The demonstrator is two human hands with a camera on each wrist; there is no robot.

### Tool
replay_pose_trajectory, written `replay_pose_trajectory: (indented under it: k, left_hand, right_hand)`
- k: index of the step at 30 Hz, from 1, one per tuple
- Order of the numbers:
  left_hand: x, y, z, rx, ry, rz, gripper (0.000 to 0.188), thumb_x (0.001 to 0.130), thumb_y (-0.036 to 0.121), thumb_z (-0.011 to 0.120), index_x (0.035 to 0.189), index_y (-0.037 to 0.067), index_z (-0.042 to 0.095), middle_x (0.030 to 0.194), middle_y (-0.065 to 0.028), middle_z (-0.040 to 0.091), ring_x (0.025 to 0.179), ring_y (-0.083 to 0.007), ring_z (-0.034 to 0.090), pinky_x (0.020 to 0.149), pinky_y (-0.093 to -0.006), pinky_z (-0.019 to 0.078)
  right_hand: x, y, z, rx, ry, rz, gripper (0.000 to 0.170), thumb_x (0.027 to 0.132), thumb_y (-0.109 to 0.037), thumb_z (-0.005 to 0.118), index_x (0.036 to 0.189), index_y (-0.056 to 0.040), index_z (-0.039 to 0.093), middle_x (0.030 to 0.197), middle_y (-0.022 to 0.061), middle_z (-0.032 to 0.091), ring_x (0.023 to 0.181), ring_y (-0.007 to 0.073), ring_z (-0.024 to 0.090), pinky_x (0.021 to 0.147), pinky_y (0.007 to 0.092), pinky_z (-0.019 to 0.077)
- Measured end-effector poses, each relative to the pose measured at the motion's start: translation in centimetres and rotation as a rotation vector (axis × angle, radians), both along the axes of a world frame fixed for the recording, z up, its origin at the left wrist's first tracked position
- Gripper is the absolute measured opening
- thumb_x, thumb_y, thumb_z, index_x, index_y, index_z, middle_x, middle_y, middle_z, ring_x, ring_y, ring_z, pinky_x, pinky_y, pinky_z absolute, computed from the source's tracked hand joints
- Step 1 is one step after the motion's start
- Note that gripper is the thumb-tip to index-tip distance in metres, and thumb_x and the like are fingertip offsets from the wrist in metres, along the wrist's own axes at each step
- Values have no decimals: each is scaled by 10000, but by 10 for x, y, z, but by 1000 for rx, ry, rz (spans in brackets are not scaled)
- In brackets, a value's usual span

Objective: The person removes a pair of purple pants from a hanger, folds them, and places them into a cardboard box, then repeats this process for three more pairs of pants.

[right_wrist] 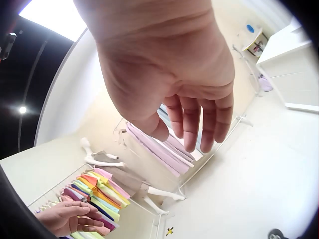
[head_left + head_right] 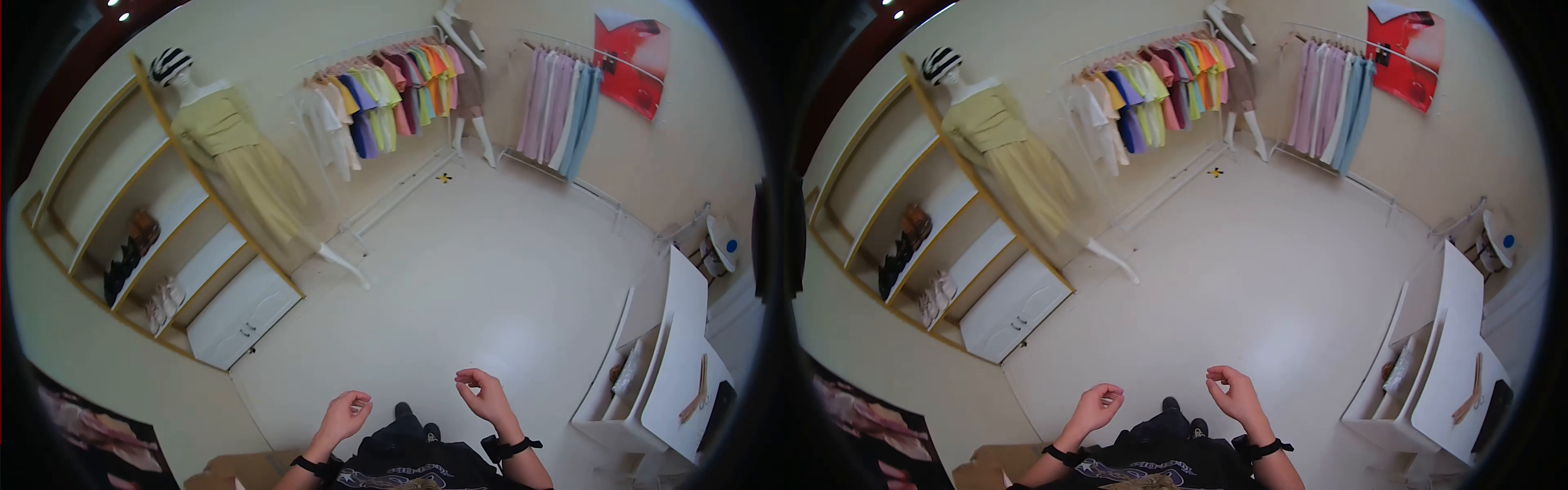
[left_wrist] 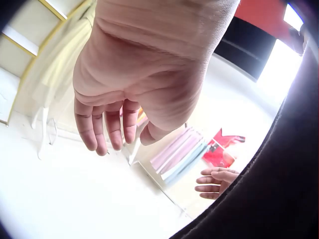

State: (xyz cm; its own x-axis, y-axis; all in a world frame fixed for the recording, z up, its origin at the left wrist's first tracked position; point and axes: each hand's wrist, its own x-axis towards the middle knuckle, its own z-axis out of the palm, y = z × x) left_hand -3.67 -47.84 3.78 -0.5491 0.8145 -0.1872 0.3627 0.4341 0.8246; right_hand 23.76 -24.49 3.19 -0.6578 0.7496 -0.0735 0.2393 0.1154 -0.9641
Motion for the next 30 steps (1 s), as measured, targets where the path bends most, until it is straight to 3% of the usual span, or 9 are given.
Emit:
replay_pose_trajectory:
  k: [3,8,12,14,17,20,23,26,30]
  left_hand:
    - [-21,84,-18,-50,-26,-170,251,1004,188,755,1165,-5,744,1122,-123,781,1005,-206,777,862,-340,634]
    - [-62,230,-51,51,-74,-227,223,981,168,760,1125,-2,749,1125,-157,775,993,-239,789,843,-360,648]
    - [-92,349,-41,40,-125,-265,216,985,161,756,1122,-7,747,1108,-154,783,986,-237,793,835,-362,652]
    - [-108,412,-40,-23,-158,-295,222,991,153,753,1150,-1,745,1078,-116,796,973,-200,780,827,-332,638]
    - [-115,515,-20,47,-133,-477,226,990,159,748,1146,-5,739,1103,-137,782,985,-223,777,842,-353,638]
    - [-110,616,-4,129,-68,-637,236,983,170,747,1141,-5,735,1134,-157,761,1006,-257,768,856,-377,634]
    - [-101,705,-6,159,-13,-720,244,977,183,750,1143,4,734,1142,-157,753,1024,-274,757,863,-389,626]
    - [-90,786,-20,144,30,-755,250,973,194,755,1145,13,735,1149,-158,749,1029,-280,756,863,-391,624]
    - [-83,877,-3,79,47,-742,257,967,200,764,1152,23,737,1162,-161,741,1021,-284,756,855,-390,626]
  right_hand:
    - [13,43,-12,3,-75,-109,286,1013,-177,740,1240,-4,720,1133,114,807,1045,201,766,919,351,605]
    - [-1,140,-17,-15,-232,-229,302,1007,-205,740,1238,-10,730,1111,116,807,1016,210,766,883,355,612]
    - [-19,223,7,121,-292,-315,299,1000,-200,742,1239,-23,733,1087,110,807,1002,212,765,849,355,612]
    - [-29,264,36,188,-193,-418,286,997,-191,738,1239,-39,736,1066,95,811,984,211,764,788,342,602]
    - [-21,312,42,126,-229,-618,267,997,-174,740,1222,-29,731,1047,84,810,961,183,760,735,311,582]
    - [-5,352,17,71,-234,-756,262,1000,-161,739,1209,-3,724,1030,98,806,951,173,761,791,314,602]
    - [6,402,-15,25,-204,-885,274,967,-165,743,1186,-1,732,983,111,810,914,220,779,838,347,611]
    - [13,474,-35,-14,-202,-943,273,966,-158,740,1185,6,731,974,113,809,906,228,781,838,358,610]
    - [5,600,-33,32,-176,-916,271,991,-155,739,1203,13,720,969,110,797,888,192,763,821,338,612]
